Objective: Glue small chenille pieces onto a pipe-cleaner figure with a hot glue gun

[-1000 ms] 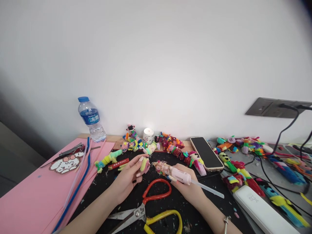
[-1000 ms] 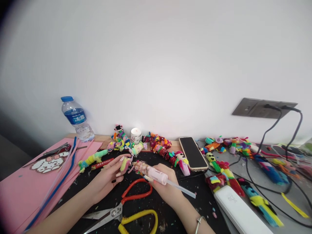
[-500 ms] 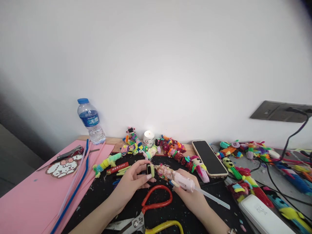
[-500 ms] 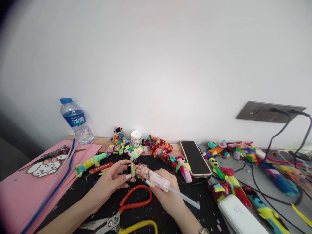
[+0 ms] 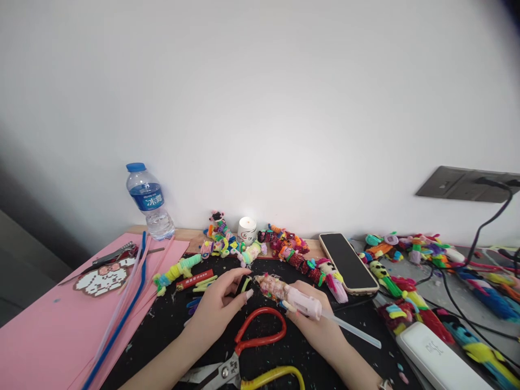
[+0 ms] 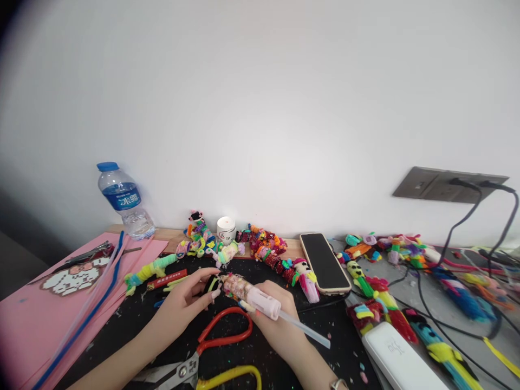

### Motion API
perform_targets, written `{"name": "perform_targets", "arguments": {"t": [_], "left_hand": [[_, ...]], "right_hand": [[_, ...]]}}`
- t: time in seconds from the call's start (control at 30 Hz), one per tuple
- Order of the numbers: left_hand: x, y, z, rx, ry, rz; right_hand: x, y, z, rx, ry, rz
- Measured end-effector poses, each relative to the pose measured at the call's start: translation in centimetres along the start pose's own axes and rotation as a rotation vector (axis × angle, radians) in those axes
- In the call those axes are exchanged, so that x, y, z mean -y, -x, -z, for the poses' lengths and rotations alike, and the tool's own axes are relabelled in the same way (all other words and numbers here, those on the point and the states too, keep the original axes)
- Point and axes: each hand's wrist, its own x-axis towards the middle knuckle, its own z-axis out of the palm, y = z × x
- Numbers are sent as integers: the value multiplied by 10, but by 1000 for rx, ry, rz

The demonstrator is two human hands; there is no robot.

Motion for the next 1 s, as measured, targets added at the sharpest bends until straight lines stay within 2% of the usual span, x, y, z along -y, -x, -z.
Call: {"name": "perform_targets", "arguments": {"t": [0.33, 0.7, 1.0], "left_hand": [[2, -2, -3, 64, 70, 49], [3, -2, -2, 43, 113, 42], [1, -1, -3, 32, 68, 38]], "right_hand": [[1, 2, -1, 49, 73, -10], [-2, 4, -1, 42, 156, 8], [-5, 4, -2, 47, 158, -21]]}}
